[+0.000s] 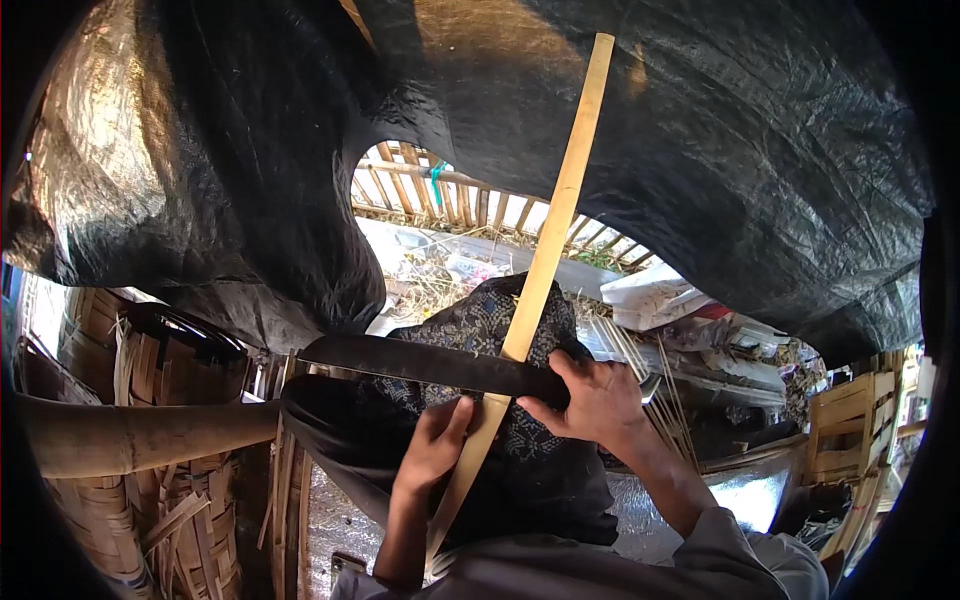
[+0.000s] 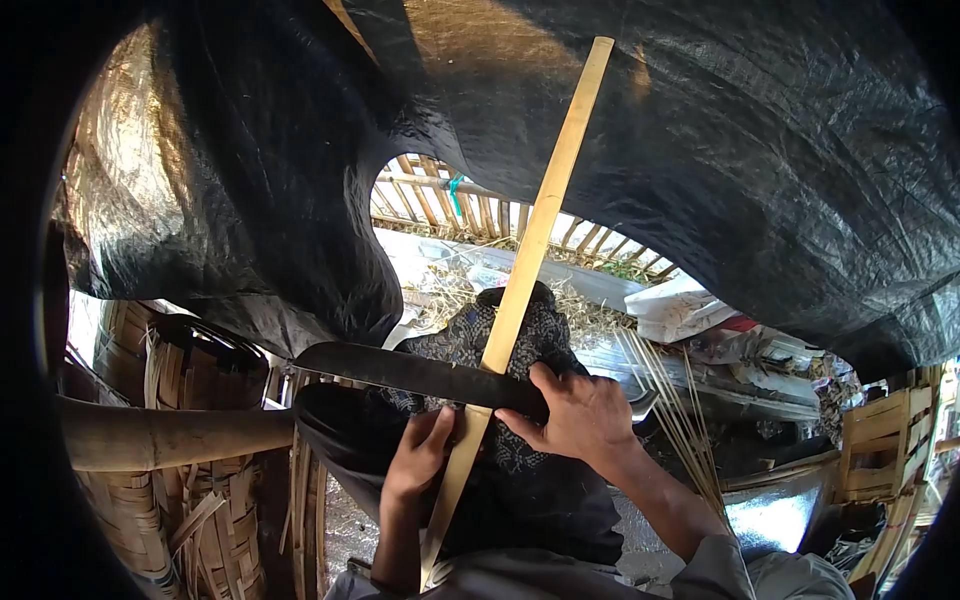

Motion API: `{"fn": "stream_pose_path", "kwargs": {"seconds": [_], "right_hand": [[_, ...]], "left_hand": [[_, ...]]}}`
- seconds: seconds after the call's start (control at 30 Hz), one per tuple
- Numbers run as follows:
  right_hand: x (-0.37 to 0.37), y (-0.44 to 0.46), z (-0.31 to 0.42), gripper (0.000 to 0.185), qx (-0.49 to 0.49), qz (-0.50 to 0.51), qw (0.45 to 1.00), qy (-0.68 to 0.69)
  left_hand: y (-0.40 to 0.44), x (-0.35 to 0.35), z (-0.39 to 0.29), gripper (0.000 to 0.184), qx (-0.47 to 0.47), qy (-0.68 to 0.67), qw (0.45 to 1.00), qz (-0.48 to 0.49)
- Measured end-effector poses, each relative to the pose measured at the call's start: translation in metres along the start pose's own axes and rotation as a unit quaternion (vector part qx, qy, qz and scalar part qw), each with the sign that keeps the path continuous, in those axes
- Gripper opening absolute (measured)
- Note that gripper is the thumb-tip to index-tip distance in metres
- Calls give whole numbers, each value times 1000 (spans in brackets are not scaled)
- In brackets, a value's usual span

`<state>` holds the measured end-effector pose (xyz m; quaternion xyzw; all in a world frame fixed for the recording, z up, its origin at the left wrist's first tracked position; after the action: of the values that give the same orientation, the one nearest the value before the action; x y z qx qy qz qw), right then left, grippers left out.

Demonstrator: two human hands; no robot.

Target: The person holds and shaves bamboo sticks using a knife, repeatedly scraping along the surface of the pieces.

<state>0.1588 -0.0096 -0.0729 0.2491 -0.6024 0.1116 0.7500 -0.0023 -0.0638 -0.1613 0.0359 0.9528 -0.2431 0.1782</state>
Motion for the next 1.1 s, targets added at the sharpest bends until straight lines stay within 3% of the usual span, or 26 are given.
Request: {"fn": "stream_pose_path", "kwargs": {"seconds": [0.07, 0.13, 0.2, 0.23, 0.33, 0.5, 0.73, 0.8, 0.87, 0.93, 1.1], "right_hand": [[-2, -1, -2, 49, 5, -12, 1000, 10], [-6, -1, -4, 49, -8, 1, 1000, 31], [-6, -2, -3, 50, -14, 6, 1000, 22], [-6, -1, -2, 52, -15, 9, 1000, 23], [-6, 1, -2, 55, -11, 6, 1000, 14], [-3, 0, -4, 55, -16, 59, 998, 35], [-11, -1, -3, 56, 5, 67, 996, 62], [-9, -1, -1, 58, 25, 49, 997, 49], [-10, -1, 1, 57, 13, 67, 997, 33], [-12, -2, 2, 57, 6, 76, 997, 31], [-16, -5, 0, 60, -29, 76, 997, 19]], "left_hand": [[-13, 16, -4, 34, -55, 133, 990, 8], [-25, 12, -7, 34, -25, 113, 993, 21], [-29, -3, -9, 34, -57, 159, 986, 5], [-26, -8, 4, 34, -33, 86, 995, -26], [-11, -16, 10, 36, -57, 119, 991, -28], [1, -22, 12, 32, -17, -13, 999, -33], [17, -27, 14, 24, -20, -1, 1000, -9], [24, -24, 11, 19, -185, 158, 968, -64], [21, -23, 7, 13, -188, 179, 962, -86], [15, -27, -7, 13, -269, 251, 925, -97], [10, -30, -13, 15, -270, 310, 903, -122]]}}
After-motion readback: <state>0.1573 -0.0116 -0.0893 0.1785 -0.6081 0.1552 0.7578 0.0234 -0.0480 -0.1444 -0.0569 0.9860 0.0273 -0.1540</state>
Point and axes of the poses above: each hand's wrist, its own y-axis towards the middle knuckle, its own x-axis out of the back of the hand, z = x × y, the point moved 7 cm from there along y, towards the middle knuckle
